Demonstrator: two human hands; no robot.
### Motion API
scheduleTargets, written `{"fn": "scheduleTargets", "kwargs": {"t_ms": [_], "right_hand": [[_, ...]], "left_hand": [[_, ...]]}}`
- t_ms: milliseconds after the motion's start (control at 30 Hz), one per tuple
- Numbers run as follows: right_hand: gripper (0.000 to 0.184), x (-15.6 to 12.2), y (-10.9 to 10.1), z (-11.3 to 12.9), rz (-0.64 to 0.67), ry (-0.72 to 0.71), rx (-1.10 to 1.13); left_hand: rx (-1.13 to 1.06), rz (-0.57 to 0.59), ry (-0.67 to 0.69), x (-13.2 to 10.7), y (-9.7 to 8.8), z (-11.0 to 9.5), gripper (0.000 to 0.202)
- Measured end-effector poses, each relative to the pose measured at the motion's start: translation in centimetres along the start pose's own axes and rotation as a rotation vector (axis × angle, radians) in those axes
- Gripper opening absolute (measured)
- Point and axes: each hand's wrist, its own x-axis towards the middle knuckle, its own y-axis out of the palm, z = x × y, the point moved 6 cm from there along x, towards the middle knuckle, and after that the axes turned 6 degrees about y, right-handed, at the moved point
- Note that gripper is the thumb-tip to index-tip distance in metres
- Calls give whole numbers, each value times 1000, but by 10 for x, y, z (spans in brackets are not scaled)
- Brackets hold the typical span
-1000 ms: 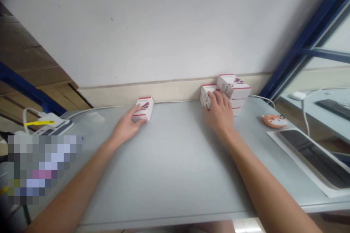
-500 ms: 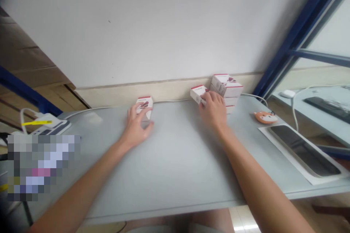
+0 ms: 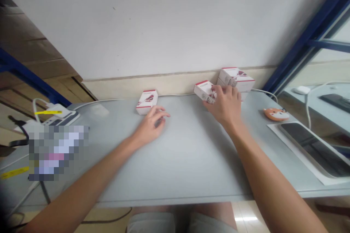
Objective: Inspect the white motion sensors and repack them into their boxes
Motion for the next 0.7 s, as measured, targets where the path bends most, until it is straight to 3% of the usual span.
{"fn": "scheduleTargets", "kwargs": {"t_ms": [100,167,333,433,500,567,700], "right_hand": [[53,-4,-5,16,21,17,299],[54,-10,-2,31,135,68,580],[47,-45,24,72,564,235,1124],[44,-69,35,95,917,224,1336],[47,-76,32,104,1047,153,1394],[50,-73,23,108,1017,85,1377],[41,-55,6,99,679,109,1217]], "left_hand": [[-65,-1,-20,1,0,3,26],[-128,-1,-61,1,1,5,27],[-417,-51,-195,-3,16,-1,64],[-655,-116,-172,-2,26,-13,67],[-705,-176,-176,-1,28,-16,69],[-676,-213,-180,0,25,-18,72],[-569,-211,-142,2,17,-20,77]]}}
